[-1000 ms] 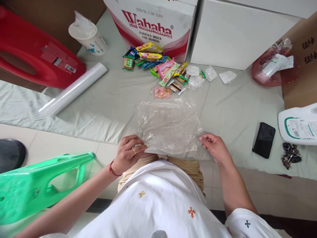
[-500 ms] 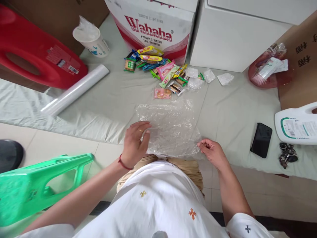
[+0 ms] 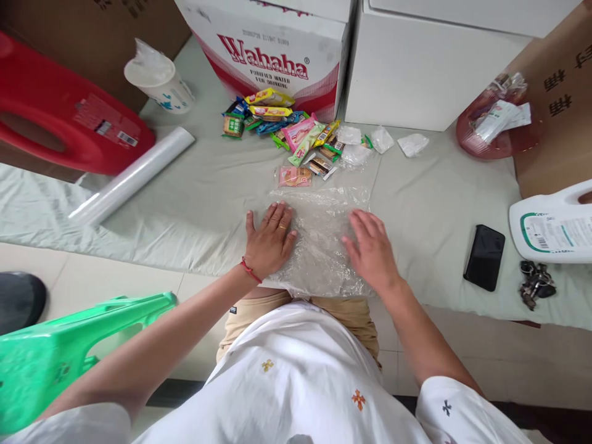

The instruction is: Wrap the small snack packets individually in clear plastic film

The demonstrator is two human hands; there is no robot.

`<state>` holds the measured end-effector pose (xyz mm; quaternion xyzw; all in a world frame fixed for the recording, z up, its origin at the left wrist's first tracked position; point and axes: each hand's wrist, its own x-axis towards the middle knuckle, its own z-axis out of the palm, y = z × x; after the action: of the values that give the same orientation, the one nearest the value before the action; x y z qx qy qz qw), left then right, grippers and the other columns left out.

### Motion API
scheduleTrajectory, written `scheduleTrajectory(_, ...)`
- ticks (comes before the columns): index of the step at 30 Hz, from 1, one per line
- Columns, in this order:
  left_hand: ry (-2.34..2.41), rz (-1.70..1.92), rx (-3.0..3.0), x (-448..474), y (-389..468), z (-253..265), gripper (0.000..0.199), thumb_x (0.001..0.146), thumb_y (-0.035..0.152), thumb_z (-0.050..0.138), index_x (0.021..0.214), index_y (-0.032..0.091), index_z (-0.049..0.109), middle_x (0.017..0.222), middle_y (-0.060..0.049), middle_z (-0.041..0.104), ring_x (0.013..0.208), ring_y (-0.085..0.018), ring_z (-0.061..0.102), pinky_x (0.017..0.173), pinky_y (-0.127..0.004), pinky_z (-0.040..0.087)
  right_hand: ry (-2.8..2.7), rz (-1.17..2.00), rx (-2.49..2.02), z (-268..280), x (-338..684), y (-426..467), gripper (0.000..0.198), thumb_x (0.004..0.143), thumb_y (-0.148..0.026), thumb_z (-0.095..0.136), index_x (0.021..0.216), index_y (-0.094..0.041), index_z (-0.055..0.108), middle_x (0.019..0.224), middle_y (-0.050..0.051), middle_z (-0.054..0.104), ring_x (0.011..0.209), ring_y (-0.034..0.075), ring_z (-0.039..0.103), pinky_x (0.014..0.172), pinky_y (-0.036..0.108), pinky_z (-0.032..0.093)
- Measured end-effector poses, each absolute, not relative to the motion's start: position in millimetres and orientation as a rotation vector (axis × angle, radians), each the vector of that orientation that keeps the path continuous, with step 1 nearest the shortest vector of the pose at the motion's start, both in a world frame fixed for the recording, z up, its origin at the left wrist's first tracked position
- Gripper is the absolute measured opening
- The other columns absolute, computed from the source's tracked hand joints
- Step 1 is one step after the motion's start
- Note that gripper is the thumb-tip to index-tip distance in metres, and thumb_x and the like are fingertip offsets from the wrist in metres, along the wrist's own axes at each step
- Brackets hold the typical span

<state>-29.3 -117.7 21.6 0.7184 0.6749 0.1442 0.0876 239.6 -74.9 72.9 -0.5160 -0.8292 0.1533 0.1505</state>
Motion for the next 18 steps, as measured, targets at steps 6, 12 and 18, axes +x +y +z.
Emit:
scheduleTrajectory(6,2.036,0.362,2.148,-58,-120,12,0.063,0.107,0.044,0.03,0.164,0.017,0.031,0.167,-0.017,0.035,0.156,-0.033,0.034,0.126,-0.07,-0.003,-2.567,0.313,-1.6,20,237,-43,0.064,0.107,-0.047,0.032,0.162,-0.016,0.037,0.169,0.011,0.034,0.158,0.035,0.024,0.126,0.062,0.02)
scheduleTrajectory(12,1.976,0.338,2.19,-67,-116,8,0.063,0.107,0.045,0.031,0.164,0.018,0.03,0.169,-0.016,0.031,0.158,-0.031,0.029,0.127,-0.067,-0.001,-2.405,0.297,-1.675,33,255,-13,0.052,0.103,-0.043,0.042,0.142,-0.015,0.062,0.147,0.016,0.061,0.139,0.036,0.045,0.117,0.053,0.036)
scheduleTrajectory(18,1.984,0.355,2.172,-64,-116,9,0.063,0.106,0.045,0.032,0.164,0.02,0.031,0.168,-0.015,0.034,0.157,-0.031,0.031,0.127,-0.067,0.001,-2.416,0.359,-1.598,54,185,64,0.044,0.103,-0.042,0.045,0.134,-0.018,0.065,0.128,0.015,0.067,0.121,0.033,0.048,0.108,0.044,0.039)
